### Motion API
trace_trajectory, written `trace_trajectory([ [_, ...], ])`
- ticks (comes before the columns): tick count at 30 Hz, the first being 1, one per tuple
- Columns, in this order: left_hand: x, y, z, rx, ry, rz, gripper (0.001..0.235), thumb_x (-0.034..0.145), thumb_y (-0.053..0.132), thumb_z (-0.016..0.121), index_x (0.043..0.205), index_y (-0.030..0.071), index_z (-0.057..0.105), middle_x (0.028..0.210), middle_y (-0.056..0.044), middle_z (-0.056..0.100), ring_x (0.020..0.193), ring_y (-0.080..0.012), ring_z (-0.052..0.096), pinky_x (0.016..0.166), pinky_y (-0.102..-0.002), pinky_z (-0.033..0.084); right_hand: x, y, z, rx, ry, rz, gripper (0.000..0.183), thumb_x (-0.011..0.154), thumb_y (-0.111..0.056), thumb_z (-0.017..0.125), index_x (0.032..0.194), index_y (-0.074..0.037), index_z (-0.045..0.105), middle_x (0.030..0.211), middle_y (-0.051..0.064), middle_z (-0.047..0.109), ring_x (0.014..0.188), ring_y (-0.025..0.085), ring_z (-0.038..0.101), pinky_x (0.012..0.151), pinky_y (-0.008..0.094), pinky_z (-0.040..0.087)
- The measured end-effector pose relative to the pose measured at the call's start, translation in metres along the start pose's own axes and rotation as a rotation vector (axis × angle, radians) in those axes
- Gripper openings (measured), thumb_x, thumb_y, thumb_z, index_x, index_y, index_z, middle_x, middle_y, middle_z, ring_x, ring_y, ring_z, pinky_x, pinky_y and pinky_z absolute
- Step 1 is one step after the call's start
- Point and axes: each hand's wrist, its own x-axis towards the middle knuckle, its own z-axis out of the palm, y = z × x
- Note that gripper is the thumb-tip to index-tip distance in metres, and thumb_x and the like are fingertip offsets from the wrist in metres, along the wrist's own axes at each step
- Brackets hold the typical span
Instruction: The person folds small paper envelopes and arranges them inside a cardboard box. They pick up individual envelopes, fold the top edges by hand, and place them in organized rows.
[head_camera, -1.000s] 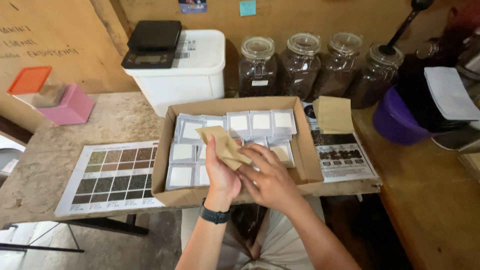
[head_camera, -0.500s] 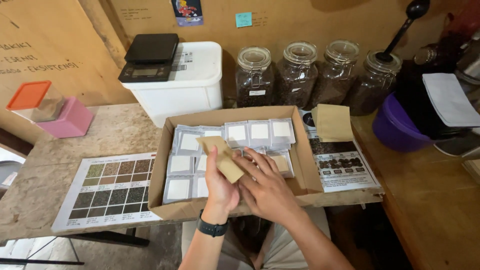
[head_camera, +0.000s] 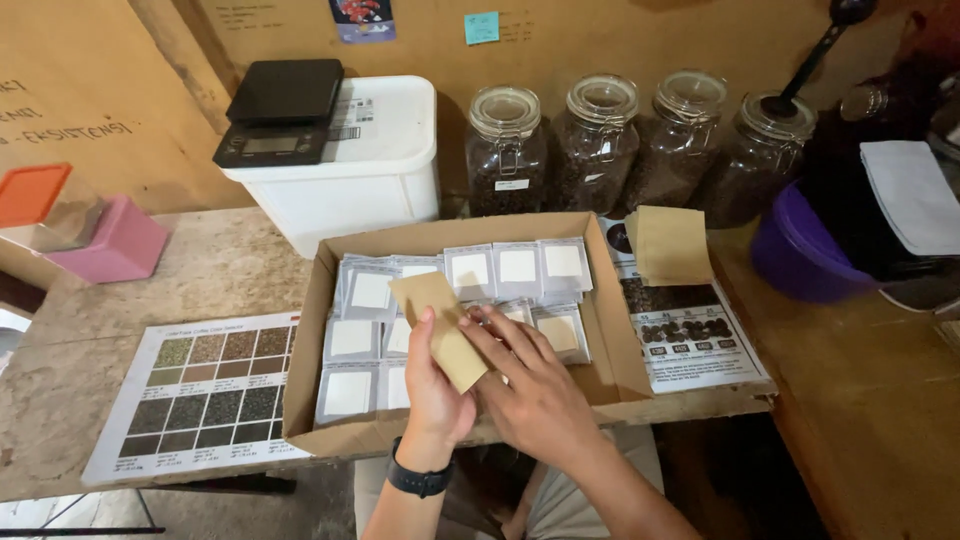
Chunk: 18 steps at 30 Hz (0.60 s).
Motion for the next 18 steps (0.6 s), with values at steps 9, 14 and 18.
trace_trajectory([
  [9,0.0027,0.0042,0.0053,-0.088,0.013,0.047,0.056,0.091,0.035,0.061,0.144,0.029,0.043,0.107,-0.018,0.064,0.095,-0.0329,0.066,0.091,-0.049,0.052,-0.0003,0.0049,-0.0008,0.056,0.085,-0.023,0.015,0.101,0.001,0.055,0.102,0.002,0.070,0.150,0.013,0.053,0.143,0.042,0.046,0.108,0.057,0.047],
  [14,0.0064,0.0010,0.0018,-0.041,-0.054,0.161,0.071,0.092,0.031,0.065,0.156,0.030,0.034,0.102,-0.014,0.065,0.092,-0.0279,0.066,0.090,-0.046,0.053,-0.0004,0.0064,0.0009,0.044,0.009,0.005,0.020,0.095,-0.002,0.056,0.109,0.004,0.069,0.149,0.018,0.054,0.143,0.043,0.044,0.111,0.060,0.042],
  [18,-0.0003,0.0017,0.0030,-0.009,-0.153,0.157,0.058,0.096,0.024,0.061,0.150,0.023,0.041,0.101,-0.013,0.066,0.097,-0.0303,0.065,0.097,-0.049,0.053,-0.0025,0.0035,0.0004,0.037,-0.107,0.053,0.044,0.097,-0.008,0.055,0.140,0.001,0.057,0.165,0.019,0.030,0.153,0.046,0.025,0.118,0.064,0.035],
])
